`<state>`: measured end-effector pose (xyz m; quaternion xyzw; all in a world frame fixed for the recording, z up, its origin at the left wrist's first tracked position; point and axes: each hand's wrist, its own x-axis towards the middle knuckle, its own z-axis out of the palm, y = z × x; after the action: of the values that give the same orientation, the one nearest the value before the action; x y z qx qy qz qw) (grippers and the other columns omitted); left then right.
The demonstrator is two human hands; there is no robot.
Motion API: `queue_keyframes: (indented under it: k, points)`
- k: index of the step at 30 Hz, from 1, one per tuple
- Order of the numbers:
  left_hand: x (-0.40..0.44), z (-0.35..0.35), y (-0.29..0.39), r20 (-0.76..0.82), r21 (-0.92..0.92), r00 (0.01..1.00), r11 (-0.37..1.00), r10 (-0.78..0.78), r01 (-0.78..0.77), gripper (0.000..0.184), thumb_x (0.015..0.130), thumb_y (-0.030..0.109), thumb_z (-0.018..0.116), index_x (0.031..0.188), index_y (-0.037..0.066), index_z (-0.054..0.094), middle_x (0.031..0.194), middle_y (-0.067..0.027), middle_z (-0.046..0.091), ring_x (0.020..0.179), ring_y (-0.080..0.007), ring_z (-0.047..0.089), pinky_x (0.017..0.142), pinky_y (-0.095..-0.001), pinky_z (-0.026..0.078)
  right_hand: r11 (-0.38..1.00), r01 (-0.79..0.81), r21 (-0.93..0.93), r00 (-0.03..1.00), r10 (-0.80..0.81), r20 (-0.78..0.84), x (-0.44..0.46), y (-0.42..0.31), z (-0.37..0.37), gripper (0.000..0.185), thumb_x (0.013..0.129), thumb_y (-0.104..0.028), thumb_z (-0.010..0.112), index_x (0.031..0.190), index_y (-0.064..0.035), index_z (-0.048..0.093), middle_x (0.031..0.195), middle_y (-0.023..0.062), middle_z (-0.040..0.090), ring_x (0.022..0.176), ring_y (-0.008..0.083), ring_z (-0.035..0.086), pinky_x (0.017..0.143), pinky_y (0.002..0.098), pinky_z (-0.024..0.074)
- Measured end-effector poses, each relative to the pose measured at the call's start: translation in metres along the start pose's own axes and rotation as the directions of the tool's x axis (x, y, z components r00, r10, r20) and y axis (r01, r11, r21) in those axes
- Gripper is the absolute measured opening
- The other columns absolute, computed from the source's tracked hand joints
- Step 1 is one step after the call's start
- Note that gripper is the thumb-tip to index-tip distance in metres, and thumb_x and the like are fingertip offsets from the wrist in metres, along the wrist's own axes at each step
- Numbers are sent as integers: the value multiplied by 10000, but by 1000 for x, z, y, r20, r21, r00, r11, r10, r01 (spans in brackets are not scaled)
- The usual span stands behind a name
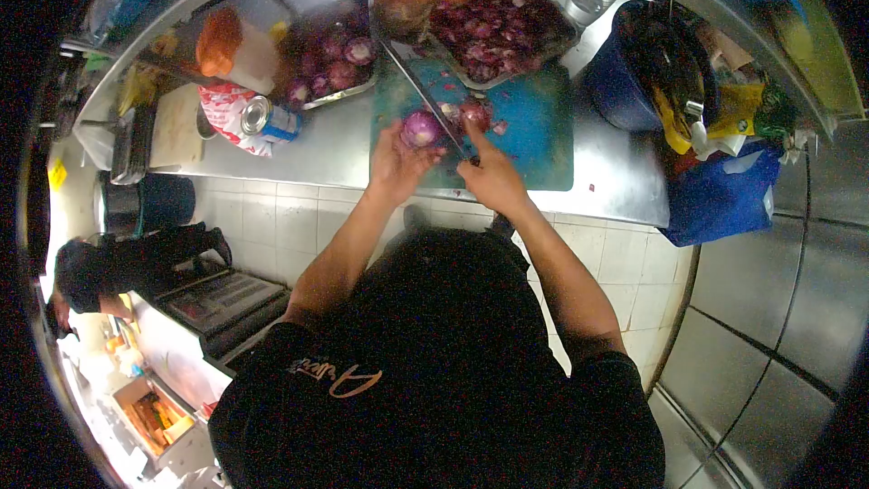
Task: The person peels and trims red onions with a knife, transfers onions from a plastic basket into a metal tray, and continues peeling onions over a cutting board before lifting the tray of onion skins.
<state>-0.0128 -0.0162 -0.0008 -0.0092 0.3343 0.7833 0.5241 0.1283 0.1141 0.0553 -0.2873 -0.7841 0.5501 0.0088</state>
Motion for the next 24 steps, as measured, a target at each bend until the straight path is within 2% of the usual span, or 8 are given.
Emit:
queue_keyframes:
  k: [3,5,8,11,14,18,21,24]
  points:
    - [7,5,0,-62,312,975,932,212,-183,400,883,206,512,1231,19,447,1057,-125,590,901,-265,603,827,-357,479,1000,3,-20,996,-5,-90,2,11,-1,620,815,-137,526,1394,-93,309,628,81,563,516,150,528,520,306,431]
    - [6,23,7,26,664,866,639,499,-388,463,832,124,605,1248,6,439,1074,-121,579,960,-229,578,855,-339,458,999,-25,-26,980,20,-198,-5,21,-8,535,827,-137,529,1333,-71,366,642,91,564,511,149,518,513,308,426]
    - [36,17,19,191,817,748,319,636,-480,542,755,176,704,1218,15,473,1108,-151,581,1001,-291,583,853,-357,462,993,-16,-117,942,-24,-335,-24,35,-24,393,847,-134,530,1211,-48,409,662,98,572,502,145,503,489,294,407]
    - [59,41,37,335,852,693,109,638,-512,538,713,200,718,1175,18,509,1113,-176,569,1016,-306,571,855,-366,462,990,-142,15,948,140,-287,-48,40,-46,317,856,-126,528,1149,-45,439,665,89,572,489,127,485,451,273,374]
    - [62,66,51,317,909,686,-2,655,-417,497,689,189,712,1121,17,535,1081,-194,563,984,-350,562,848,-403,460,994,-107,-16,944,97,-314,-69,60,-56,279,860,-128,532,1122,-53,474,675,80,586,465,99,461,413,257,348]
    - [64,66,87,446,891,478,-329,756,-312,399,702,218,680,1039,38,565,1035,-205,573,923,-399,552,806,-450,464,982,-163,92,948,181,-261,-92,65,-56,247,870,-138,539,1096,-49,499,651,90,602,446,105,478,422,269,370]
    - [82,39,140,359,927,546,-356,757,-115,349,752,282,616,1012,51,595,983,-221,594,917,-403,558,808,-465,464,980,-186,68,958,196,-211,-102,67,-53,236,877,-159,559,1086,-61,512,636,95,612,442,117,493,433,278,391]
    - [114,-10,189,544,795,518,-604,660,-64,362,790,344,559,993,51,619,934,-229,613,922,-406,570,820,-478,462,978,-208,-10,968,204,-145,-103,60,-49,233,878,-185,570,1075,-69,523,632,95,617,467,138,523,456,292,405]
